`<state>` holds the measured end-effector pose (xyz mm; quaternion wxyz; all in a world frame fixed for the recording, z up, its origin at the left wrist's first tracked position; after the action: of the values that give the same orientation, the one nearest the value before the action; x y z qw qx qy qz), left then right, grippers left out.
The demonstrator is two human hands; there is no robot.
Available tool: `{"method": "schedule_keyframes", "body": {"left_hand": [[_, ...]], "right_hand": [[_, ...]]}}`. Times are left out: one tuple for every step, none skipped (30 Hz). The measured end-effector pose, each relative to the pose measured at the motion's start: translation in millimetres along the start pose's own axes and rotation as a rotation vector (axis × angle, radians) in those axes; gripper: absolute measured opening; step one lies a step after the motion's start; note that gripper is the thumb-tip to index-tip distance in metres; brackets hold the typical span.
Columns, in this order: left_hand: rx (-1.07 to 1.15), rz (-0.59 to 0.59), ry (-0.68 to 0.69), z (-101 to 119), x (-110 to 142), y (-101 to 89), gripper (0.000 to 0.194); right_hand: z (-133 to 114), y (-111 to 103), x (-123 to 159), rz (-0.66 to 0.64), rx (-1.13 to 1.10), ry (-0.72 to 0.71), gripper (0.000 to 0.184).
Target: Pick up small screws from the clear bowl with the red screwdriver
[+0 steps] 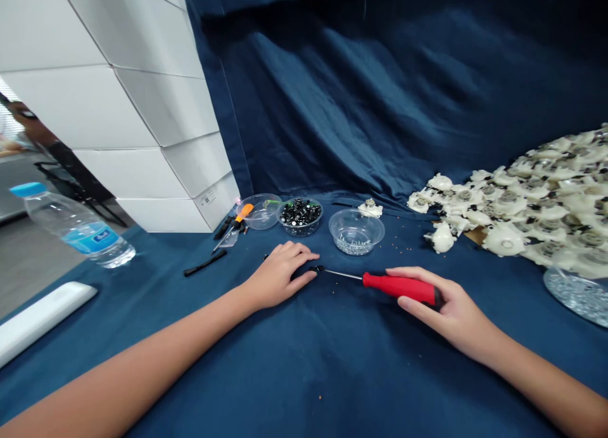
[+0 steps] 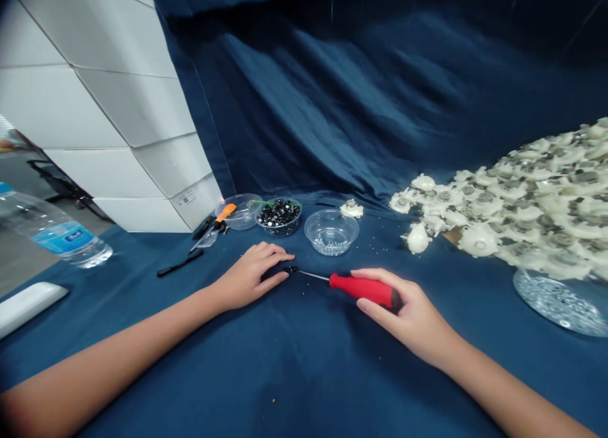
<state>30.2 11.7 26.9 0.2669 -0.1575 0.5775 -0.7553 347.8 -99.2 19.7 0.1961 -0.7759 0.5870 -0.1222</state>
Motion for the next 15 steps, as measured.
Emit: {"method": "schedule_keyframes", "body": {"left_hand": [[-0.011, -0.005, -0.014, 0.3, -1.2, 1.0, 0.035], [-0.019, -0.003, -0.03, 0.9, -2.2, 2.1, 0.032], [-0.025, 0.006, -0.047, 1.9, -3.0, 3.3, 0.029], [-0.029, 0.02, -0.065, 3.4, -3.4, 4.5, 0.024], [-0.031, 0.034, -0.08, 5.4, -3.5, 5.7, 0.02], [-0.026, 0.044, -0.092, 7.7, -3.3, 6.8, 0.017], [-0.012, 0.05, -0.095, 10.1, -2.9, 7.7, 0.015], [0.008, 0.049, -0.088, 12.5, -2.4, 8.1, 0.015], [0.029, 0.049, -0.079, 14.1, -1.8, 7.3, 0.015], [0.04, 0.051, -0.073, 14.7, -1.2, 5.1, 0.016], [0.037, 0.057, -0.076, 13.6, -0.4, 1.2, 0.018], [0.011, 0.066, -0.1, 10.6, 0.5, -4.3, 0.02], [-0.038, 0.071, -0.145, 5.5, 1.6, -11.0, 0.024], [-0.096, 0.062, -0.214, -1.7, 2.9, -18.2, 0.025], [-0.155, 0.015, -0.312, -11.0, 4.5, -24.7, 0.025]], "right_hand": [[1.1, 0.6, -0.3, 0.007, -0.022, 0.006, 0.042], [2.3, 0.8, -0.8, 0.012, -0.046, 0.011, 0.043], [3.9, 0.7, -1.5, 0.017, -0.07, 0.017, 0.043], [6.0, 0.2, -2.5, 0.023, -0.098, 0.027, 0.043], [8.8, -0.6, -3.7, 0.029, -0.131, 0.04, 0.043], [12.3, -1.5, -5.2, 0.036, -0.171, 0.054, 0.044], [16.4, -2.5, -6.8, 0.044, -0.218, 0.067, 0.045], [20.8, -3.4, -8.4, 0.052, -0.27, 0.076, 0.045], [25.4, -4.3, -10.1, 0.058, -0.321, 0.082, 0.047], [29.7, -5.1, -11.5, 0.061, -0.364, 0.085, 0.048], [33.6, -5.8, -12.7, 0.061, -0.396, 0.087, 0.049], [36.8, -6.5, -13.5, 0.064, -0.42, 0.088, 0.051], [39.1, -7.1, -13.9, 0.068, -0.438, 0.09, 0.052], [40.6, -7.6, -14.1, 0.071, -0.452, 0.093, 0.052], [41.1, -7.8, -14.2, 0.074, -0.465, 0.095, 0.052]]}}
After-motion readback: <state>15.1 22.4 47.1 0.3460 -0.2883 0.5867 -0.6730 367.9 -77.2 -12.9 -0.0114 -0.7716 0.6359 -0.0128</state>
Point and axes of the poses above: each hand's wrist, its own x-axis away from the middle knuckle, its own y-axis out of the palm, z = x × y, the point moved 4 cm from there along -x, towards the middle knuckle, and after that the axes turned 12 degrees about -z, right-handed, at the moved point
